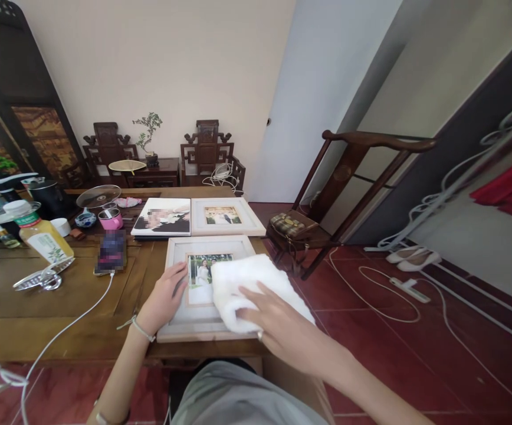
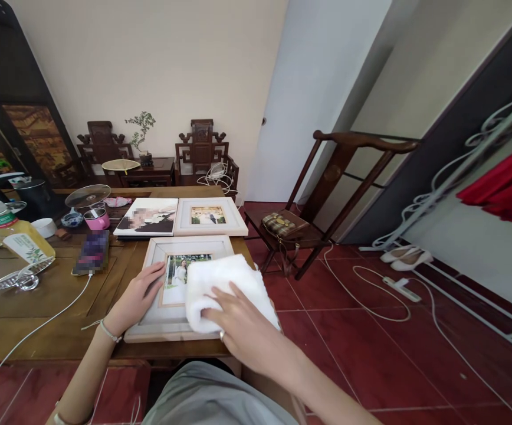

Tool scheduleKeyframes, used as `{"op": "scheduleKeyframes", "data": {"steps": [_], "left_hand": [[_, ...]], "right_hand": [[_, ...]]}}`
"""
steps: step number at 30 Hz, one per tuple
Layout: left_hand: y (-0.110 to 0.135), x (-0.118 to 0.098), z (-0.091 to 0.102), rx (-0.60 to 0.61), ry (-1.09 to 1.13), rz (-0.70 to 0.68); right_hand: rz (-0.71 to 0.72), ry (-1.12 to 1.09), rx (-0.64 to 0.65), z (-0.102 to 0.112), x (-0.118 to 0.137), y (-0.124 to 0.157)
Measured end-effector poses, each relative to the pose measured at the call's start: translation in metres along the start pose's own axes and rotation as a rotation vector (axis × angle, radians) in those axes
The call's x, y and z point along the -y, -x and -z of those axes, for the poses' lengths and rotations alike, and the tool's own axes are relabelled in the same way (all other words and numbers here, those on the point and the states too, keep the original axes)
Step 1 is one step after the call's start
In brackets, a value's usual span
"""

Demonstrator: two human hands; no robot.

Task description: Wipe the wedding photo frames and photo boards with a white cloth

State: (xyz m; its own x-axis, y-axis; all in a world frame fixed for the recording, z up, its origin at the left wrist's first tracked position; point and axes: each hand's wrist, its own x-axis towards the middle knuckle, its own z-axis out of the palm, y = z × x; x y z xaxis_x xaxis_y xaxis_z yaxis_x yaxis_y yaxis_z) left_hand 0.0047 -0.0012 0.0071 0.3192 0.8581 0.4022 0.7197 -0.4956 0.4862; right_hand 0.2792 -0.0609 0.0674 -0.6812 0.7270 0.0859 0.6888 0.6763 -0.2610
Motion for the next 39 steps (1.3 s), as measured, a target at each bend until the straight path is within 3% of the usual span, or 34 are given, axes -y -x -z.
{"op": "scheduleKeyframes", "data": {"steps": [4, 7, 15, 20, 24, 33, 36, 39], "left_hand": [[0.0, -0.001, 0.002, 0.019, -0.008, -0.002], [0.0, -0.001, 0.004, 0.042, -0.011, -0.003], [-0.001, 0.0, 0.007, 0.072, -0.001, -0.027], [-0.001, 0.0, 0.007, 0.074, -0.005, -0.018], [-0.001, 0.0, 0.005, 0.055, -0.001, -0.023], [-0.001, -0.001, 0.004, 0.046, -0.012, -0.011], [-0.001, -0.002, 0.006, 0.057, -0.011, -0.014], [-0.002, -0.002, 0.006, 0.067, -0.015, -0.023]], "right_hand": [[0.031, -0.074, 0.016, 0.004, 0.022, 0.023], [0.03, -0.067, -0.008, -0.002, 0.019, 0.015], [-0.071, 0.121, -0.248, -0.019, -0.058, -0.066], [-0.112, 0.179, -0.22, -0.01, -0.082, -0.101], [-0.023, 0.146, -0.12, -0.011, -0.064, -0.09], [0.052, -0.071, 0.052, 0.002, 0.03, 0.008], [0.102, -0.104, 0.048, -0.002, 0.038, 0.013], [0.078, -0.061, -0.002, -0.012, 0.024, -0.005]]}}
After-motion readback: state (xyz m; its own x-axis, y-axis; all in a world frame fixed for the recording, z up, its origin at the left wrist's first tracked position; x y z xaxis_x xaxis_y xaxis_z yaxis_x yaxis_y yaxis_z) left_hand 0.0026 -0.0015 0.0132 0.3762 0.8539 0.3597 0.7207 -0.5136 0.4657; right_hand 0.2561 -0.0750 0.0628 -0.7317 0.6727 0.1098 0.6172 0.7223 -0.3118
